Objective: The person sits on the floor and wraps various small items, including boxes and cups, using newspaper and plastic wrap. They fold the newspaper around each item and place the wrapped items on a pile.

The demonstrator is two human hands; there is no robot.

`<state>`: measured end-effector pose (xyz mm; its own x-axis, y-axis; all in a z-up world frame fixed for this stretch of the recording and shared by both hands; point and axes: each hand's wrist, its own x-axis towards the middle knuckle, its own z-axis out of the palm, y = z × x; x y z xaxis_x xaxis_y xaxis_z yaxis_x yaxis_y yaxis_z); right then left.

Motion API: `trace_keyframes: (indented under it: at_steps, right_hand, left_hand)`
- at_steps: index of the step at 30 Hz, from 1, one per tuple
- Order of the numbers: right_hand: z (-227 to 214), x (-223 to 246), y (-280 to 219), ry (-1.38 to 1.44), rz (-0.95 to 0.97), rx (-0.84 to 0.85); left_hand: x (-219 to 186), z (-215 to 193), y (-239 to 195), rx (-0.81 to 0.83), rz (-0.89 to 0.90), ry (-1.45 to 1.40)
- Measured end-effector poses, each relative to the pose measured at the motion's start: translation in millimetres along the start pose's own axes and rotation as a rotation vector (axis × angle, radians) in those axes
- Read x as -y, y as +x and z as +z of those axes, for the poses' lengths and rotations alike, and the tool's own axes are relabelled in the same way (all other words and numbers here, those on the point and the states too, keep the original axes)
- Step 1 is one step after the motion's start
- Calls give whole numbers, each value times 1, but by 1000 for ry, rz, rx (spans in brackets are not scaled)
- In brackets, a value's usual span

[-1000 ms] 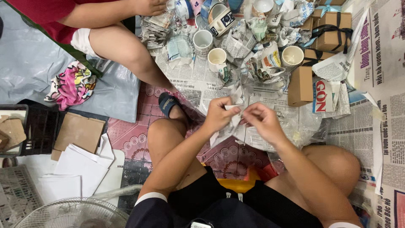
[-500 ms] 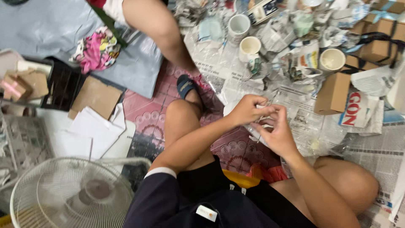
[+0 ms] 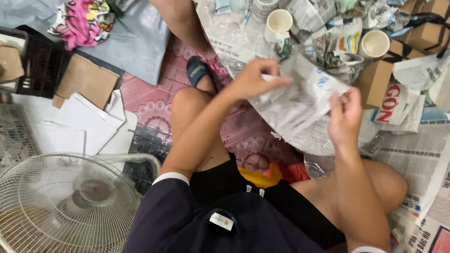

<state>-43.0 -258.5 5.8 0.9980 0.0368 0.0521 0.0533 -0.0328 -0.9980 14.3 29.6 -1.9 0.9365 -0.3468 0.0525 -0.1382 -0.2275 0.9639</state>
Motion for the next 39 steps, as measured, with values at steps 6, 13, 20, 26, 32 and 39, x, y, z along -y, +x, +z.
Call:
trace_keyframes:
  at_steps: [6, 13, 20, 26, 32, 39]
  right_hand:
    - [-8, -1, 2, 280, -177, -107]
    - [-53, 12, 20, 120, -89, -14]
    - [-62, 8, 22, -523, -29, -178]
    - [-90, 41, 10, -403, 101, -2]
    - [-134, 49, -37, 101, -277, 113]
    - [-139, 29, -29, 303, -218, 38]
  left_hand:
    - [-13, -6, -9, -285, 455, 23]
    - [0, -13, -3, -229, -121, -311]
    - [-6, 1, -6, -331, -86, 97]
    - [-43, 11, -23, -223, 37, 2]
    - [-64, 21, -64, -135, 283, -121]
    - [-51, 25, -54, -154, 121, -344]
